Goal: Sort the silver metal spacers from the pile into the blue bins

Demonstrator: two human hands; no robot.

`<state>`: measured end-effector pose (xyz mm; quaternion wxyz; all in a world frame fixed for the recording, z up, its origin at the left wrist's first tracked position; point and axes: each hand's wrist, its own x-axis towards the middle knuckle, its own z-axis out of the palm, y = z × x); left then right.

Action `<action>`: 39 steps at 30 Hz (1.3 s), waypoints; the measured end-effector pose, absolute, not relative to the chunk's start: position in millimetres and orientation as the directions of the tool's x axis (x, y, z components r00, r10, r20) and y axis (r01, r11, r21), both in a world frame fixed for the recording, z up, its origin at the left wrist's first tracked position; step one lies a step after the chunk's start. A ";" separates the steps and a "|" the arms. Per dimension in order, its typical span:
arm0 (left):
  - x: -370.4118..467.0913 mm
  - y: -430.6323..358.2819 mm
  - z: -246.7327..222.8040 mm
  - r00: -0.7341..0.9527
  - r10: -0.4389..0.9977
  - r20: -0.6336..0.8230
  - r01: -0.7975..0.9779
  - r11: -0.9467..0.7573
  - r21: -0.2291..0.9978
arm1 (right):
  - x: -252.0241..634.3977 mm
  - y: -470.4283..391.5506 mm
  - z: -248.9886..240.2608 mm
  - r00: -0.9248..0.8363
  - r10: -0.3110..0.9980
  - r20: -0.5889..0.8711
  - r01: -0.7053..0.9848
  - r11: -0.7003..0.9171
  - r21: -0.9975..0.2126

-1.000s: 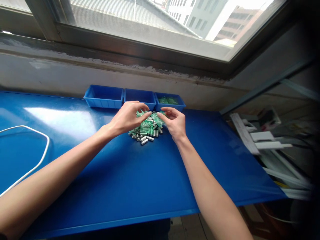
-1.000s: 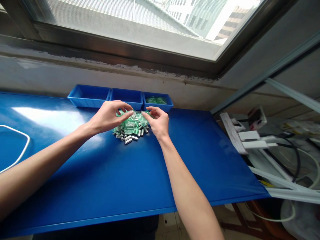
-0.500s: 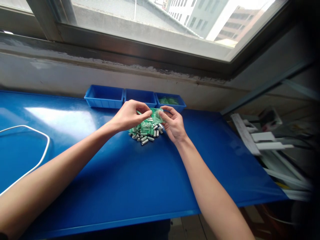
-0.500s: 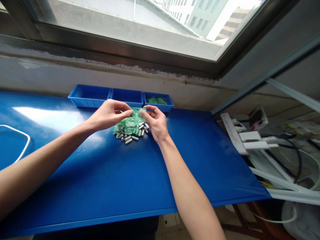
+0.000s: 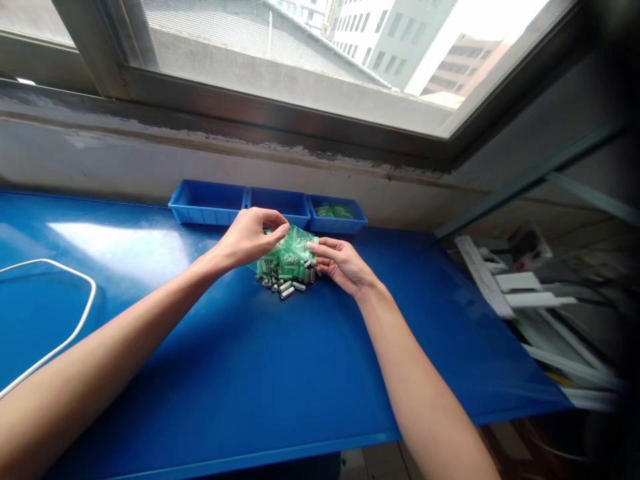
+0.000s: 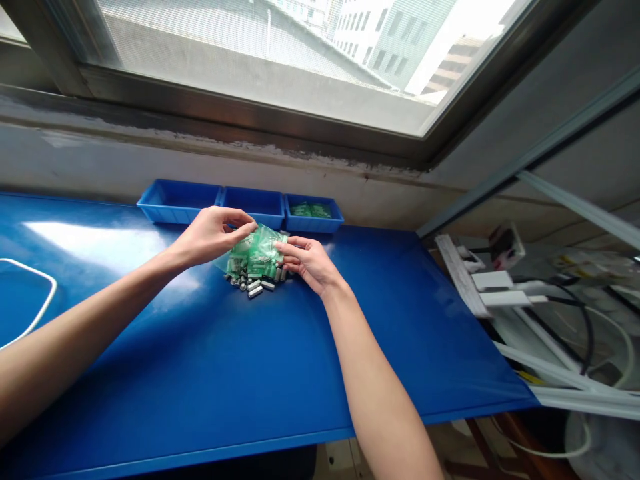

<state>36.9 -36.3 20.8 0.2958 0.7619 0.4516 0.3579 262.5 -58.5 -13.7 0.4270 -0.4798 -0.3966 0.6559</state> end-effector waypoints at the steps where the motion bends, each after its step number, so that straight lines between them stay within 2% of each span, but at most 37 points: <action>1: 35.4 -35.1 20.2 0.332 0.900 0.284 0.487 -0.421 0.765 | 263.0 -58.0 -13.2 -0.137 0.945 -0.296 -0.196 -0.319 -0.927; 8: 30.6 -30.1 14.6 0.368 0.871 0.324 0.525 -0.483 0.701 | 268.5 -49.0 -13.7 0.188 0.964 -0.186 -0.509 -0.066 -0.858; 11: 31.9 -31.0 13.6 0.381 0.870 0.314 0.527 -0.483 0.699 | 270.1 -47.0 -15.9 0.213 0.961 -0.174 -0.509 -0.043 -0.860; 14: 32.5 -31.8 13.9 0.391 0.865 0.314 0.534 -0.491 0.688 | 271.0 -47.0 -21.0 0.187 0.967 -0.175 -0.433 -0.079 -0.898; 16: 32.1 -31.9 14.0 0.397 0.857 0.329 0.547 -0.509 0.665 | 271.6 -47.5 -25.2 0.182 0.974 -0.138 -0.301 -0.078 -0.950; 19: 30.9 -31.6 13.1 0.409 0.836 0.365 0.577 -0.547 0.607 | 271.3 -49.6 -29.2 0.212 0.975 0.059 0.112 0.036 -0.993; 22: 30.7 -31.8 11.7 0.429 0.822 0.375 0.595 -0.570 0.567 | 267.3 -55.2 -27.1 0.060 0.962 0.266 0.532 0.194 -0.824; 24: 31.2 -32.3 11.3 0.441 0.820 0.366 0.598 -0.572 0.561 | 263.3 -60.0 -24.0 -0.098 0.947 0.306 0.670 0.290 -0.684; 26: 32.0 -33.0 11.5 0.448 0.817 0.362 0.597 -0.576 0.558 | 259.6 -63.8 -22.5 -0.201 0.932 0.301 0.723 0.348 -0.597; 29: 32.5 -34.0 12.6 0.458 0.809 0.368 0.600 -0.587 0.543 | 257.1 -65.3 -25.1 -0.243 0.934 0.262 0.743 0.353 -0.568; 33: 32.5 -35.3 15.1 0.467 0.815 0.342 0.622 -0.578 0.528 | 256.9 -61.9 -30.4 -0.257 0.926 0.276 0.697 0.375 -0.611; 36: 31.9 -35.6 15.9 0.475 0.823 0.311 0.634 -0.565 0.528 | 256.3 -60.8 -28.0 -0.231 0.934 0.272 0.598 0.357 -0.717; 39: 31.1 -34.8 14.9 0.494 0.817 0.298 0.634 -0.573 0.519 | 256.5 -62.7 -19.9 -0.217 0.966 0.143 0.382 0.219 -0.898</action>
